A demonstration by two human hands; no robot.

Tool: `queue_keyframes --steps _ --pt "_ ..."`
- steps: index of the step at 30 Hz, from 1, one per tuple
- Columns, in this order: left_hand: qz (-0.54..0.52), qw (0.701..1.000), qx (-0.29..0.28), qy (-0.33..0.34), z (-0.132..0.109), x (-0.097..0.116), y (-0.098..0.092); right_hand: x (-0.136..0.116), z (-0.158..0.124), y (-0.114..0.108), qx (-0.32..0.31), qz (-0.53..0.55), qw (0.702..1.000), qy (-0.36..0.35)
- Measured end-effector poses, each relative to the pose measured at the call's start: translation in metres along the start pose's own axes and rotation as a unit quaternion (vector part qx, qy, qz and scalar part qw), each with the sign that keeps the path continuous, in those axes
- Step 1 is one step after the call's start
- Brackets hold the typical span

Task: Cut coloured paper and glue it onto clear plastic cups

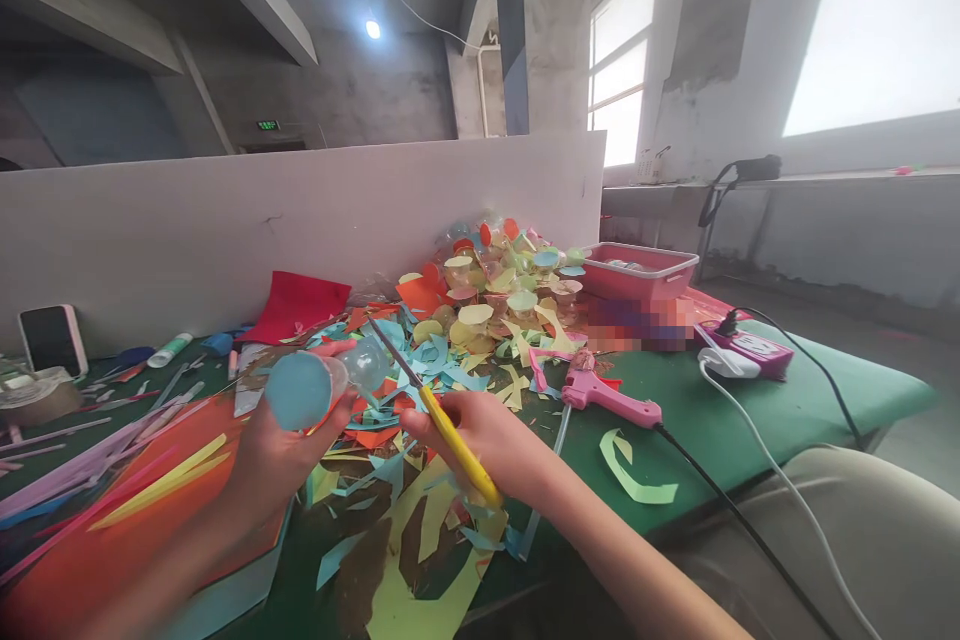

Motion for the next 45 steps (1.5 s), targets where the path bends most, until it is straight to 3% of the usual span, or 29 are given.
queue_keyframes --steps 4,12,18,30,45 --pt "0.001 1.000 0.006 0.001 0.001 0.002 0.000 -0.006 -0.002 -0.004 -0.004 -0.017 0.999 -0.029" --pt "-0.002 1.000 -0.015 0.022 0.005 0.012 -0.001 -0.006 0.002 -0.001 -0.024 -0.059 0.998 -0.008" --pt "0.009 0.999 -0.018 0.048 0.007 0.011 -0.003 -0.001 0.005 -0.003 -0.003 -0.078 0.996 -0.031" --pt "0.000 0.999 -0.036 -0.008 0.004 -0.007 0.003 -0.002 0.002 0.001 0.010 -0.062 0.998 0.025" --pt "-0.042 0.999 -0.013 -0.002 0.005 0.001 0.001 -0.003 0.005 0.006 0.048 -0.076 0.995 -0.031"
Point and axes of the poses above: each hand's wrist, its own z-axis towards the middle knuckle, its own y-axis out of the palm, x = y × z, the point moved 7 cm from there along z, towards the middle knuckle, and after that the axes turned 13 degrees about x, right-handed, at the moved point
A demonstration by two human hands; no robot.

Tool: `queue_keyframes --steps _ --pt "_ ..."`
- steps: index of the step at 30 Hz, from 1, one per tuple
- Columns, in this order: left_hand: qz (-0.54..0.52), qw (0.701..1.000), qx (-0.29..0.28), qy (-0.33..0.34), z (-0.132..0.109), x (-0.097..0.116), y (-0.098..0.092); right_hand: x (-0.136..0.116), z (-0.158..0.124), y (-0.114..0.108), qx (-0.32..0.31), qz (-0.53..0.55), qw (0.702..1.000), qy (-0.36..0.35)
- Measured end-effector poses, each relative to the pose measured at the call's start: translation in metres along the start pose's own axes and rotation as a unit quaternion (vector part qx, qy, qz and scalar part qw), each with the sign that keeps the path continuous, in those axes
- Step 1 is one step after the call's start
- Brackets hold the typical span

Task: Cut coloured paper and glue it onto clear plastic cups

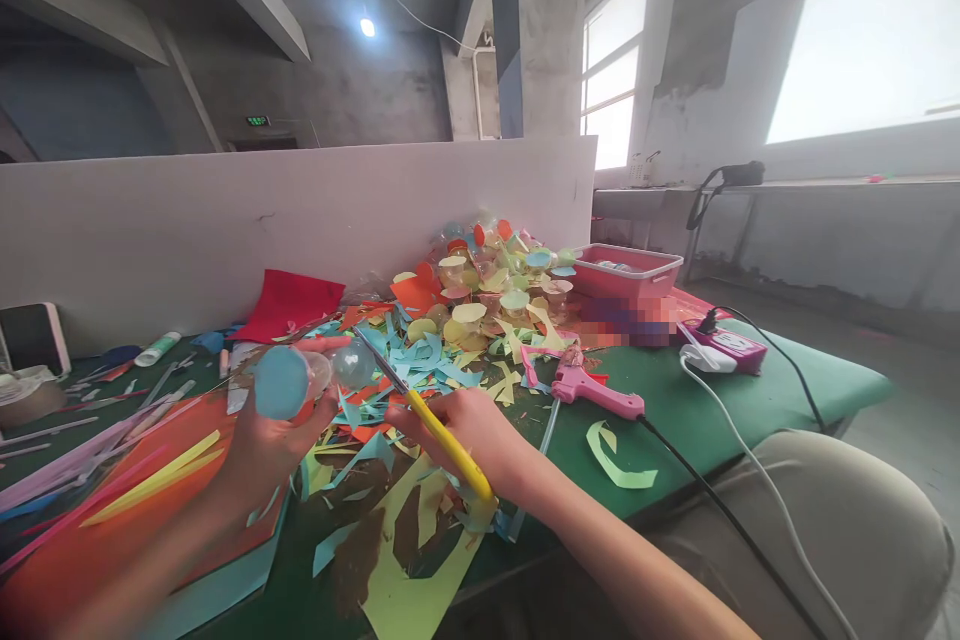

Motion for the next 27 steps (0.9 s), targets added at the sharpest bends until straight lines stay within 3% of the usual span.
queue_keyframes --steps 5,11,14,17,24,27 --pt "0.027 0.999 0.026 0.028 0.003 0.000 -0.009 -0.003 -0.001 0.000 -0.048 0.039 0.998 0.003" --pt "0.021 0.998 0.000 0.061 -0.003 0.011 -0.004 -0.022 -0.006 0.000 -0.143 0.053 0.987 -0.046" --pt "0.027 0.997 0.038 0.061 -0.004 0.018 -0.007 -0.020 -0.004 0.001 -0.143 0.075 0.986 -0.041" --pt "0.036 0.997 0.037 0.057 -0.003 0.020 -0.006 -0.013 -0.002 0.005 -0.143 0.086 0.986 -0.010" --pt "0.044 0.996 0.063 0.048 -0.004 0.006 -0.006 -0.019 -0.001 0.003 -0.127 0.039 0.989 -0.059" --pt "0.040 0.994 0.092 0.033 -0.004 0.006 -0.008 -0.014 -0.001 0.002 -0.108 0.028 0.993 -0.033"
Point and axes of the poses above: each hand's wrist, its own z-axis towards the middle knuckle, its own y-axis out of the palm, x = y × z, the point moved 7 cm from there along z, towards the middle knuckle, and after that the axes turned 13 degrees about x, right-handed, at the moved point
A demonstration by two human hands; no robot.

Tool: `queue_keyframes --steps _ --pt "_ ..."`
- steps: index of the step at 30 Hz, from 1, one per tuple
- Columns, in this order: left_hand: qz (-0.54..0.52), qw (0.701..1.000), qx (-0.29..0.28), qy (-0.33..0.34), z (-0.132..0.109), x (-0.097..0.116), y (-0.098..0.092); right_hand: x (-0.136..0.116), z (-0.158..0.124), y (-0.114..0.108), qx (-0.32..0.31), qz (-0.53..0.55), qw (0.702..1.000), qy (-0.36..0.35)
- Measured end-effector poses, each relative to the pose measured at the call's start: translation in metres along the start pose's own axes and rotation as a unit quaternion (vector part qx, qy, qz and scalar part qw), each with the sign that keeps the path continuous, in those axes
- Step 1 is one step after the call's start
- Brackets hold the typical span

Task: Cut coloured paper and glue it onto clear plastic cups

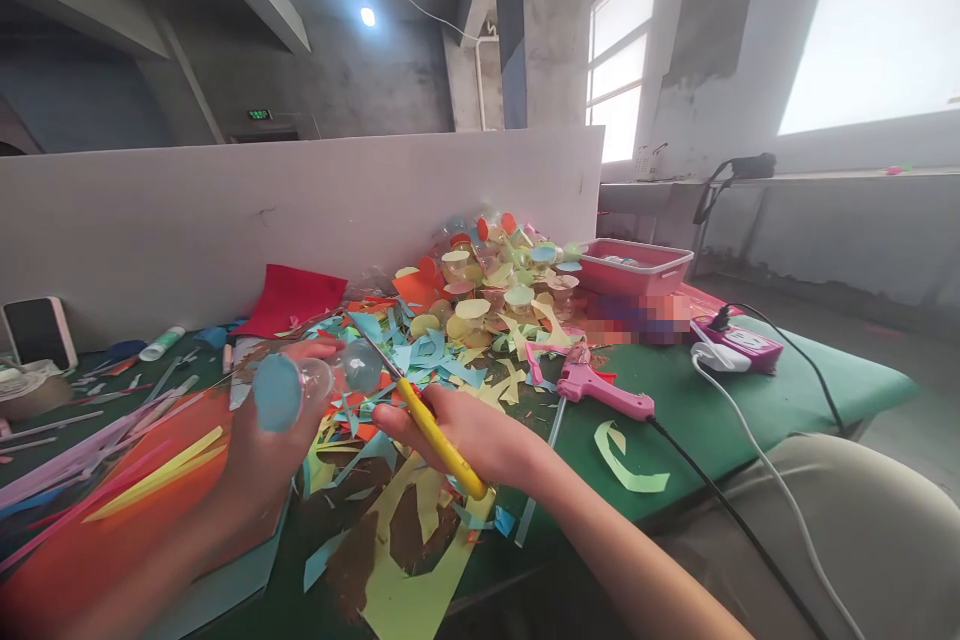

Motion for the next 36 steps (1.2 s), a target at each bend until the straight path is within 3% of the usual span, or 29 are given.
queue_keyframes --steps 5,12,19,26,31,36 --pt "0.003 1.000 0.009 -0.024 0.001 0.004 0.000 0.004 0.000 -0.001 0.026 -0.012 0.999 0.039" --pt "0.039 0.997 -0.001 -0.066 -0.003 -0.013 0.001 0.009 0.003 0.006 0.058 0.000 0.994 0.097" --pt "0.021 0.993 -0.055 -0.103 -0.013 -0.009 0.012 0.004 0.005 0.008 0.083 0.034 0.991 0.099" --pt "-0.059 0.984 -0.143 -0.085 -0.016 -0.004 0.025 0.011 0.002 0.013 0.072 0.081 0.984 0.139" --pt "-0.028 0.984 -0.100 -0.142 -0.012 -0.019 0.021 0.011 0.000 0.007 0.087 0.068 0.987 0.119" --pt "-0.112 0.978 -0.052 -0.170 0.003 -0.021 0.016 0.023 0.003 -0.003 0.160 -0.118 0.972 0.121"
Point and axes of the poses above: each hand's wrist, its own z-axis towards the middle knuckle, its own y-axis out of the palm, x = y × z, the point moved 7 cm from there along z, towards the middle knuckle, and after that the axes turned 13 degrees about x, right-handed, at the moved point
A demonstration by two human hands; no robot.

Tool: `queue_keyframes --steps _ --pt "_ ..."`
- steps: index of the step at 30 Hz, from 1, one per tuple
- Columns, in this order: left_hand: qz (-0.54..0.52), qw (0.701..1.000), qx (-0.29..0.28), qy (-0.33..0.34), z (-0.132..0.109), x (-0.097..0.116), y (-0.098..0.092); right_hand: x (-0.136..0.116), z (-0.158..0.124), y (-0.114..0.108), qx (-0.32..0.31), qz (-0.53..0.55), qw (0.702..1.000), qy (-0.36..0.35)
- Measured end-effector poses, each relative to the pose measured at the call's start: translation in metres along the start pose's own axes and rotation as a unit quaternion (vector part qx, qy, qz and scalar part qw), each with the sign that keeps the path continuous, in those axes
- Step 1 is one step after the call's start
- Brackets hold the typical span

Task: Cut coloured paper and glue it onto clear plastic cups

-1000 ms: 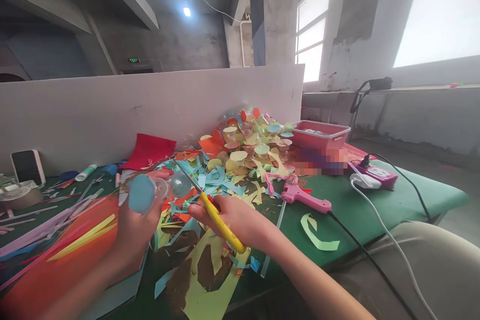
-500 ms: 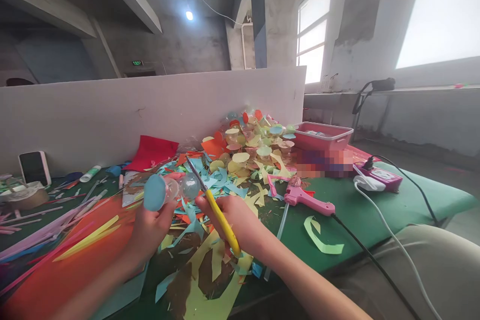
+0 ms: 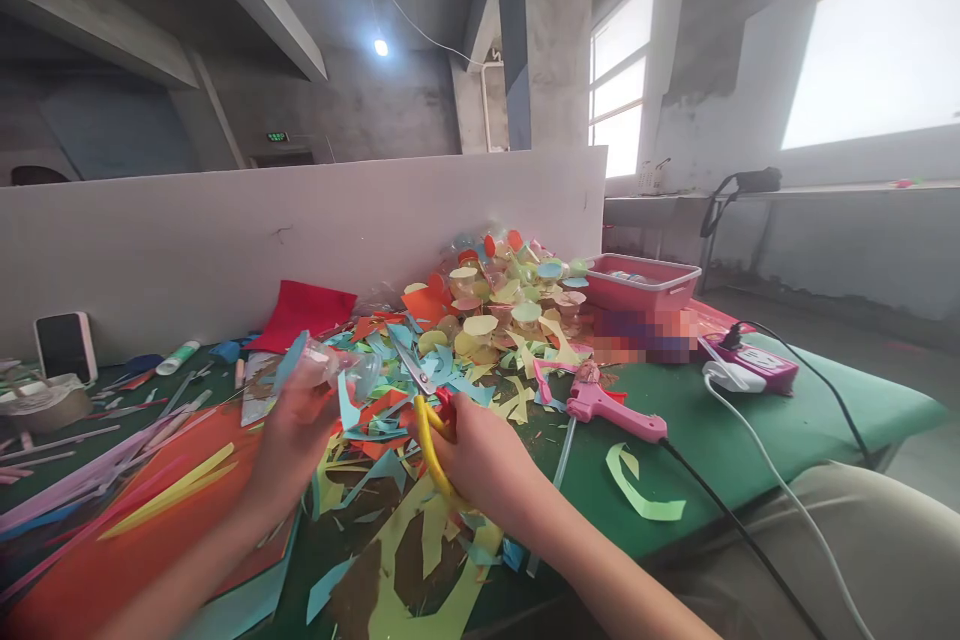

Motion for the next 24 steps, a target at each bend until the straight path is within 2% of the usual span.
queue_keyframes --steps 4,10,19,24 --pt "0.040 0.998 0.039 -0.031 0.008 -0.004 -0.009 -0.002 0.002 -0.002 0.039 -0.095 0.994 -0.025" --pt "0.056 0.995 0.037 -0.069 0.007 -0.017 -0.008 -0.005 0.002 0.001 0.049 -0.127 0.989 -0.064" --pt "0.067 0.997 0.008 -0.038 0.007 -0.019 -0.003 -0.004 0.005 0.003 0.064 -0.136 0.985 -0.089" --pt "0.060 0.997 0.025 -0.038 0.009 -0.024 -0.005 -0.002 0.007 0.002 0.064 -0.137 0.986 -0.077"
Point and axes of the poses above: each hand's wrist, its own z-axis towards the middle knuckle, its own y-axis out of the palm, x = y × z, the point moved 7 cm from there along z, towards the middle knuckle, and after that the axes turned 13 degrees about x, right-handed, at the moved point
